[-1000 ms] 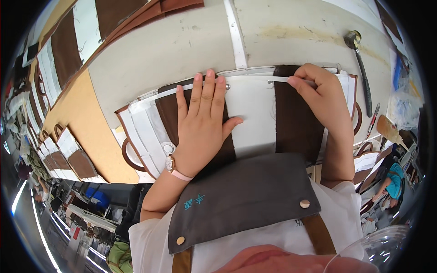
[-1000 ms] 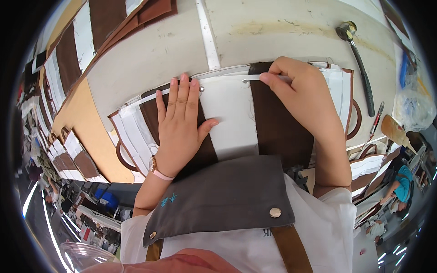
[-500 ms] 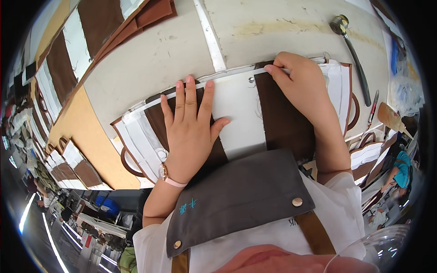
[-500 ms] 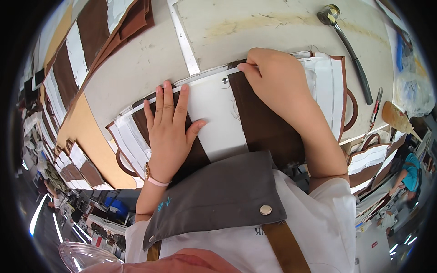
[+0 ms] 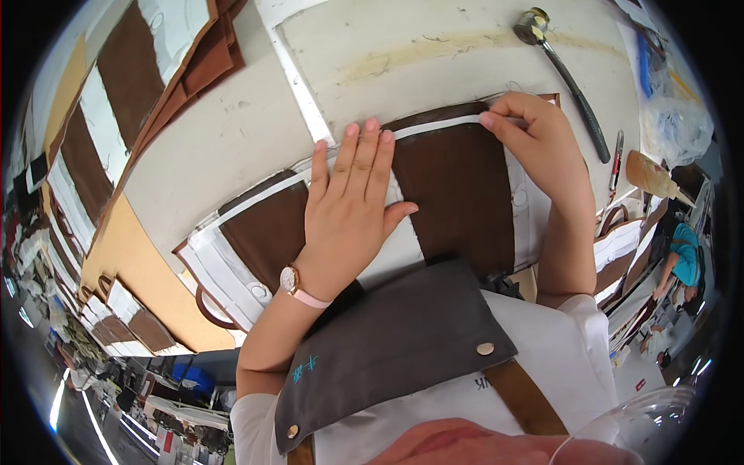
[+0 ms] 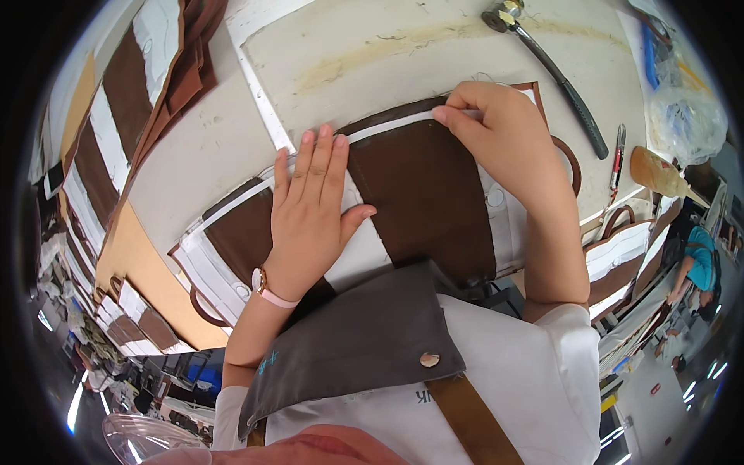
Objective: The person assembles a brown and white striped handbag by hand. They place white plastic strips onto the bag's surface, aligning them with the pattern, and use a hammer to secure them. The person handles multiple bag components and tools on a factory workbench.
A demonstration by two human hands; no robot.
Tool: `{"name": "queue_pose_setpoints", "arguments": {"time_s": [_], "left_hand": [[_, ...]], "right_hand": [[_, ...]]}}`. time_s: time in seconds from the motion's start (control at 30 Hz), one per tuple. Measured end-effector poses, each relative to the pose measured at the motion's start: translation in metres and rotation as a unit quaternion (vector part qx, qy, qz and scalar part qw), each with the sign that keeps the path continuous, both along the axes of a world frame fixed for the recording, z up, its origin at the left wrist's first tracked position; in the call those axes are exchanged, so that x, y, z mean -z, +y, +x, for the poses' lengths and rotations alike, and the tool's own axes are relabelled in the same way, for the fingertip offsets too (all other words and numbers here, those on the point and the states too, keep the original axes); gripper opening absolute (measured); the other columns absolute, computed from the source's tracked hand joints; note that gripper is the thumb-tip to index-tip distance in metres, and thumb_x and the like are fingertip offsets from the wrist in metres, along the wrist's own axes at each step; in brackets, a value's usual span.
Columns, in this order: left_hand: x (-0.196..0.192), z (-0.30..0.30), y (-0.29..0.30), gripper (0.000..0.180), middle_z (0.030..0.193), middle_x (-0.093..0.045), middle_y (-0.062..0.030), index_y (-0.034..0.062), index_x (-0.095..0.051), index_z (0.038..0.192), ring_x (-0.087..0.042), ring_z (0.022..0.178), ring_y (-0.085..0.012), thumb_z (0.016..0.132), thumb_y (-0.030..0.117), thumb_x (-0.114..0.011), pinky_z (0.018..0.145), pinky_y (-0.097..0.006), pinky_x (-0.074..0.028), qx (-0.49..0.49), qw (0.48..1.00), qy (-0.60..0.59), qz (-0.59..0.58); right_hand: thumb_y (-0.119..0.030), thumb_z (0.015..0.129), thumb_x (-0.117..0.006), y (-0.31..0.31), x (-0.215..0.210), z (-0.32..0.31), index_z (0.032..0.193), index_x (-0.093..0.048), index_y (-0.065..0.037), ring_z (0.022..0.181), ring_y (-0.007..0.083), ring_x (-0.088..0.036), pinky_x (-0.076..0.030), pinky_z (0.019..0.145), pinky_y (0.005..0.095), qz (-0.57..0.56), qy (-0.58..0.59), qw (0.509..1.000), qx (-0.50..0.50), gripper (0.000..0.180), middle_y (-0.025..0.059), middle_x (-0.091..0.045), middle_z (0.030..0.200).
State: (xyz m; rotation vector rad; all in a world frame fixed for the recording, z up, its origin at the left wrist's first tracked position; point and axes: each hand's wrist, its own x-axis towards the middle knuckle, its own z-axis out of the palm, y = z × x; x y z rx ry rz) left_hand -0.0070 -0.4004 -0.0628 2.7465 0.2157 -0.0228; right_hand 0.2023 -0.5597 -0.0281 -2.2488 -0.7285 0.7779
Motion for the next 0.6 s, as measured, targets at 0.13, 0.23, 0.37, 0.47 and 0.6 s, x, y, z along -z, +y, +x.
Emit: {"name": "queue_pose_setpoints", "arguments": {"time_s": [0.13,0.23,0.37,0.47,0.6], "left_hand": [[-0.001,0.001,0.0,0.085,0.157,-0.034,-0.0175,0.0015,-0.036,0.15,-0.029,0.147,-0.033,0.086,0.051,-0.063,0.118,-0.054,-0.021,-0.001,1.0,0.002,0.001],[0.0,0.002,0.0,0.081,0.157,-0.034,-0.0186,0.005,-0.038,0.151,-0.029,0.147,-0.0348,0.088,0.052,-0.061,0.117,-0.055,-0.021,0.008,1.0,-0.002,0.018],[-0.003,0.004,-0.002,0.078,0.157,-0.034,-0.0204,0.0097,-0.041,0.15,-0.03,0.146,-0.0368,0.088,0.051,-0.061,0.116,-0.057,-0.022,0.009,0.999,0.007,0.033],[-0.004,0.005,-0.005,0.078,0.156,-0.034,-0.0218,0.0105,-0.042,0.15,-0.031,0.145,-0.0377,0.087,0.051,-0.063,0.116,-0.057,-0.022,0.0,0.999,0.015,0.038],[-0.01,0.01,-0.011,0.079,0.155,-0.034,-0.0235,0.0077,-0.042,0.149,-0.032,0.145,-0.0384,0.085,0.048,-0.066,0.116,-0.058,-0.022,-0.01,0.999,0.025,0.046]], "right_hand": [[-0.018,0.088,-0.07,0.005,0.009,0.002,0.079,-0.059,0.001,0.057,0.0148,-0.044,-0.037,0.055,0.0317,0.001,-0.048,0.999,-0.001,0.024,0.0072,-0.051,0.063],[-0.016,0.088,-0.07,0.006,0.01,0.001,0.077,-0.058,0.002,0.058,0.0125,-0.042,-0.035,0.054,0.0299,0.0,-0.071,0.997,-0.008,0.024,0.0053,-0.049,0.063],[-0.02,0.085,-0.071,0.01,0.003,-0.002,0.078,-0.059,0.001,0.06,0.0264,-0.052,-0.041,0.058,0.0379,-0.026,-0.073,0.997,0.002,0.026,0.0133,-0.057,0.069],[-0.02,0.085,-0.07,0.01,0.005,-0.003,0.078,-0.059,0.001,0.062,0.0287,-0.054,-0.042,0.059,0.0393,-0.025,-0.082,0.996,0.0,0.025,0.014,-0.058,0.07],[-0.015,0.084,-0.073,0.006,0.015,-0.002,0.074,-0.056,0.001,0.052,0.0162,-0.045,-0.037,0.051,0.0318,0.028,-0.148,0.988,-0.014,0.026,0.0099,-0.052,0.062]]}}
